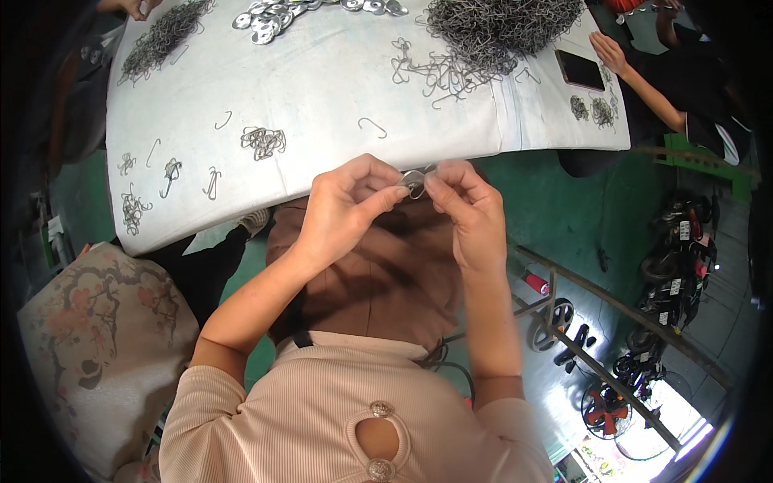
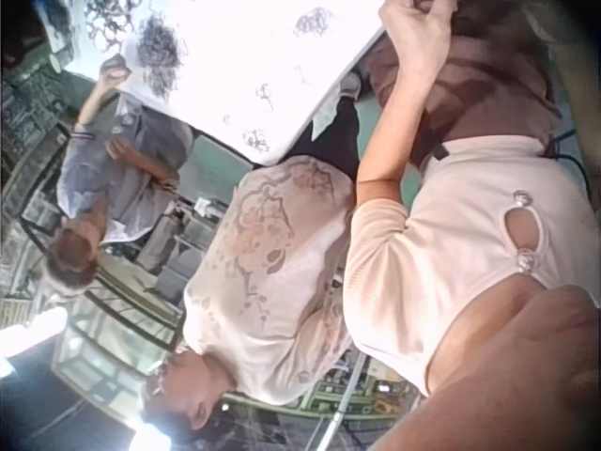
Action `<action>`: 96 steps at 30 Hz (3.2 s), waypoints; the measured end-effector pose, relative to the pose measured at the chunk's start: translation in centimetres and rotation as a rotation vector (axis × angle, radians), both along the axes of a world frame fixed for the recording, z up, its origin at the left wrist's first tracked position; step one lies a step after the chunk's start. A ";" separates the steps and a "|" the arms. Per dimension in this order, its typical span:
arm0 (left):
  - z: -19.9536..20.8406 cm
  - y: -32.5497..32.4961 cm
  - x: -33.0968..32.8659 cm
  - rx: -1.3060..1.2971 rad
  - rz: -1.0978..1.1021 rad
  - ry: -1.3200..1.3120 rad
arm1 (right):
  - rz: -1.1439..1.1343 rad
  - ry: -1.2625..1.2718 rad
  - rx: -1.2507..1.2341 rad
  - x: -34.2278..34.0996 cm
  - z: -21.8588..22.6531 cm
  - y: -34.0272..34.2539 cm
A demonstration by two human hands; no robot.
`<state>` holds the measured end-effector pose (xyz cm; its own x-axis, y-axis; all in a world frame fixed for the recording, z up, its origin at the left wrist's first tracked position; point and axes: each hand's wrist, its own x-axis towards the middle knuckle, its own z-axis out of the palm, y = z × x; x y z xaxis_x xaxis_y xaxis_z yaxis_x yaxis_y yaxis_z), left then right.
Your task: The person gathers tangled metal wire pieces from a table and attaches them to small round metal discs. They handle the components one at a time, repeatedly picking up wires and discs and joining them by hand.
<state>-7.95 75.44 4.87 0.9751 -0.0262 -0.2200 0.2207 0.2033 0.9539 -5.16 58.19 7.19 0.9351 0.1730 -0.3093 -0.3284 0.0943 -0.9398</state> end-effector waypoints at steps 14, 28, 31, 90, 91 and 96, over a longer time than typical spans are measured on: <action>-0.9 1.3 2.7 0.241 -0.097 -0.204 | -0.230 -0.649 -0.351 -1.9 -1.8 2.3; -5.4 5.4 27.5 1.326 0.023 -0.507 | -0.171 -0.605 -0.382 -2.9 -1.0 2.1; -1.8 4.6 22.5 1.030 -0.047 -0.461 | -0.180 -0.647 -0.429 -2.5 -1.4 1.2; 3.3 0.9 1.1 0.524 -0.194 -0.253 | -0.073 -0.173 -0.326 0.0 0.1 2.0; 3.2 0.8 1.0 0.529 -0.197 -0.269 | -0.113 -0.160 -0.316 -0.2 0.0 2.4; 2.2 1.4 1.1 0.505 -0.210 -0.402 | -0.261 -0.522 -0.242 -1.7 -1.1 3.8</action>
